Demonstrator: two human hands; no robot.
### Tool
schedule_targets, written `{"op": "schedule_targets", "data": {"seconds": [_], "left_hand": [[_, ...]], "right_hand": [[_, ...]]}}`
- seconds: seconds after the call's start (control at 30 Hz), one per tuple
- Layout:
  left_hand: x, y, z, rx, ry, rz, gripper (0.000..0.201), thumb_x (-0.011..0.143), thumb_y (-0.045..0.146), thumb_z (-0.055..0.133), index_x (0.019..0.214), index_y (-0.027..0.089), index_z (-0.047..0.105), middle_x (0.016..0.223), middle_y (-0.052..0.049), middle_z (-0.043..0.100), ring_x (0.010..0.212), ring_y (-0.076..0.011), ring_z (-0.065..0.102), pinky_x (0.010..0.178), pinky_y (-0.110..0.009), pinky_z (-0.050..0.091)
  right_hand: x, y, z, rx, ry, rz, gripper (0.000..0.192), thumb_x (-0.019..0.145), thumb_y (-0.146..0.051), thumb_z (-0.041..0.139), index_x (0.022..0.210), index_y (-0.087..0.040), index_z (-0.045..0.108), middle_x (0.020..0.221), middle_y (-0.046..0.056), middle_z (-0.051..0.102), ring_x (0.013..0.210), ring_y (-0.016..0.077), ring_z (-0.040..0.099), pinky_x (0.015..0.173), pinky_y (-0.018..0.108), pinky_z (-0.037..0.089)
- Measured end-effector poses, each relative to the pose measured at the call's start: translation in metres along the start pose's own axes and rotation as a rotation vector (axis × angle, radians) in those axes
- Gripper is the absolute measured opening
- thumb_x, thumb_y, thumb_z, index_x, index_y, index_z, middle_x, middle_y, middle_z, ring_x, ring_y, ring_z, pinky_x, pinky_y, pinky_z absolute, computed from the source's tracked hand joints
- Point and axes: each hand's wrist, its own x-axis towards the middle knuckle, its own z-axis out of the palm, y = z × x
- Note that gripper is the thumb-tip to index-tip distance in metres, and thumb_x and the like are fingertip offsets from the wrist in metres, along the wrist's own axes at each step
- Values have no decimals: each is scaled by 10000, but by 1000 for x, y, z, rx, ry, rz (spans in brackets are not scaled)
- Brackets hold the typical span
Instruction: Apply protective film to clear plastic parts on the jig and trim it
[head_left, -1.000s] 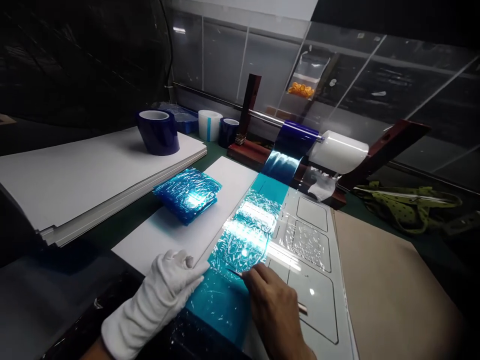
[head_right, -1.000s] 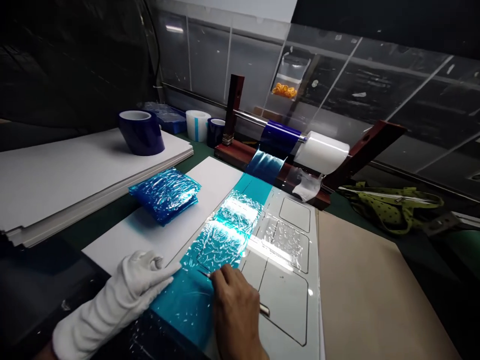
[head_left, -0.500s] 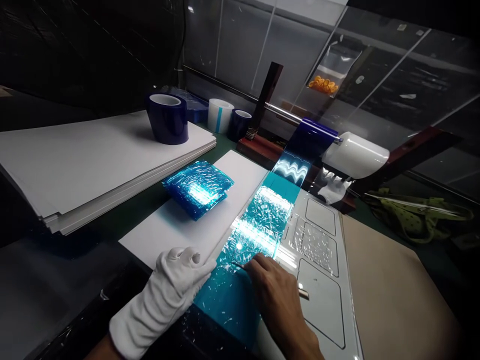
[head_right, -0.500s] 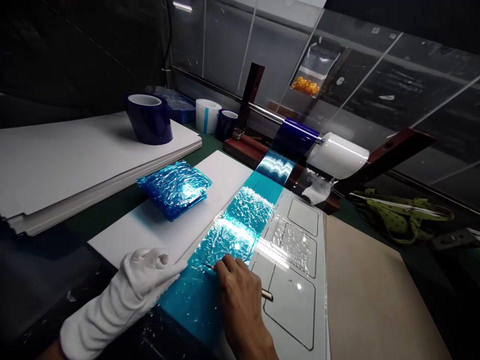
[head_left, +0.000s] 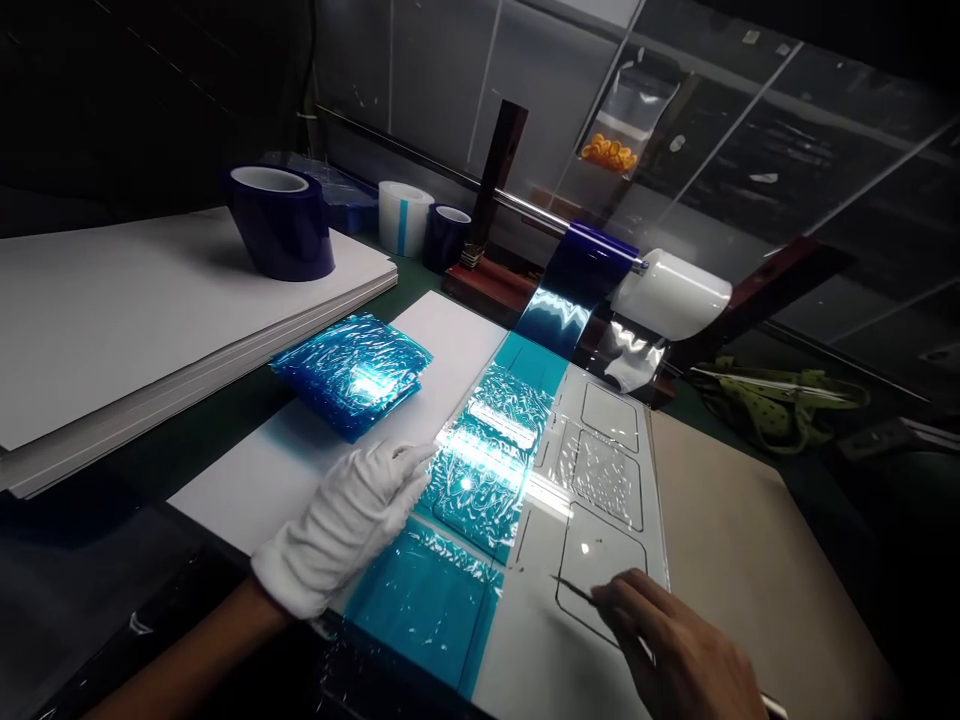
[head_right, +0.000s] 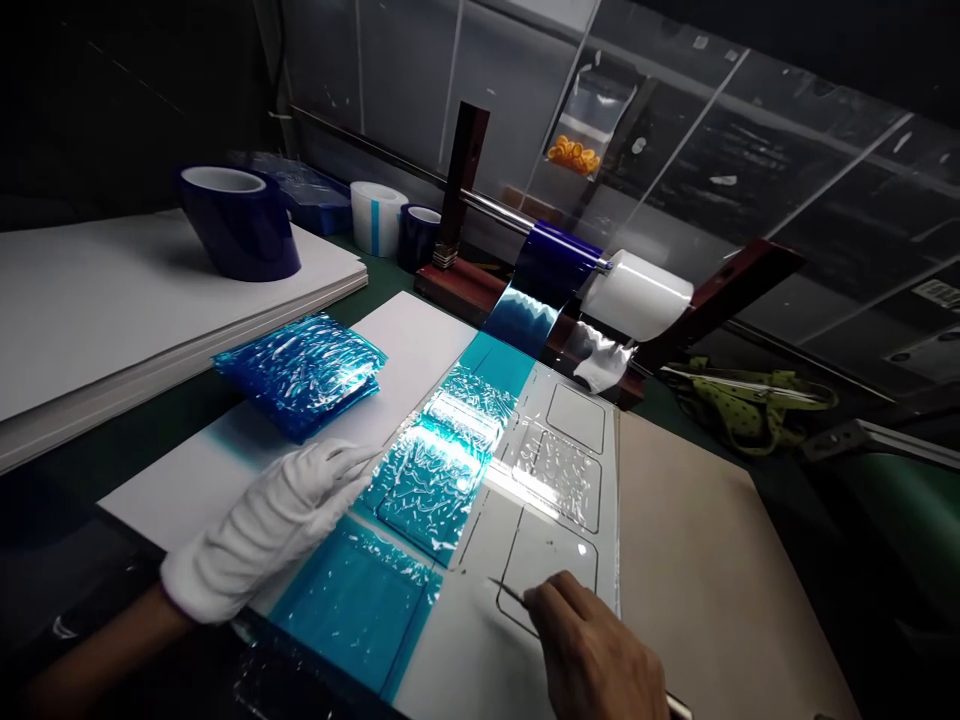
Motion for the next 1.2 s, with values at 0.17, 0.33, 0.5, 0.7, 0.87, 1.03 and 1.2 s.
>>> {"op": "schedule_targets", "data": {"seconds": [0.17,0.33,0.5,0.7,0.87,1.03,1.2], "left_hand": [[34,-6,19,136,-63,68,355,959,342,399,1283,274,527,864,-19,629,781,-167,578,758,-327,480],[50,-10,29,229,-125,96,326,965,349,391,1207,237,578,888,-49,657,801,-194,609,767,-357,488],[51,-11,36,288,-132,67,363,975,359,351,1242,222,555,993,-94,678,880,-246,639,796,-420,501],[51,-12,39,312,-140,60,346,979,350,347,1222,234,565,1029,-94,676,903,-235,638,807,-403,494],[52,-14,39,313,-130,65,390,984,358,327,1300,241,523,924,-79,672,799,-224,629,748,-397,492],[52,-17,39,293,-135,79,377,979,364,349,1276,245,548,933,-71,675,812,-224,637,754,-399,509],[52,-17,37,272,-136,69,359,978,354,375,1275,256,551,1014,-60,685,891,-210,649,812,-380,521]], "right_hand": [[60,-10,-1,215,92,12,259,989,-345,416,935,-262,656,901,10,681,643,132,635,515,221,353],[135,-40,5,217,98,-26,199,961,-216,495,921,-227,689,911,8,691,688,134,631,545,227,323],[179,-62,13,176,76,-76,190,955,-204,507,935,-242,692,913,-6,692,735,146,630,541,240,269],[195,-69,18,132,34,-135,216,930,-135,505,920,-245,691,912,-6,689,780,143,630,542,242,241],[188,-58,14,110,0,-134,229,946,-149,489,898,-246,691,922,-10,690,782,140,631,538,244,239],[170,-36,11,91,-34,-100,213,948,-147,498,937,-243,688,936,-9,693,775,141,635,542,240,260],[142,-6,11,60,-78,-57,185,927,-145,524,910,-239,682,918,-6,687,759,152,631,531,236,272]]}}
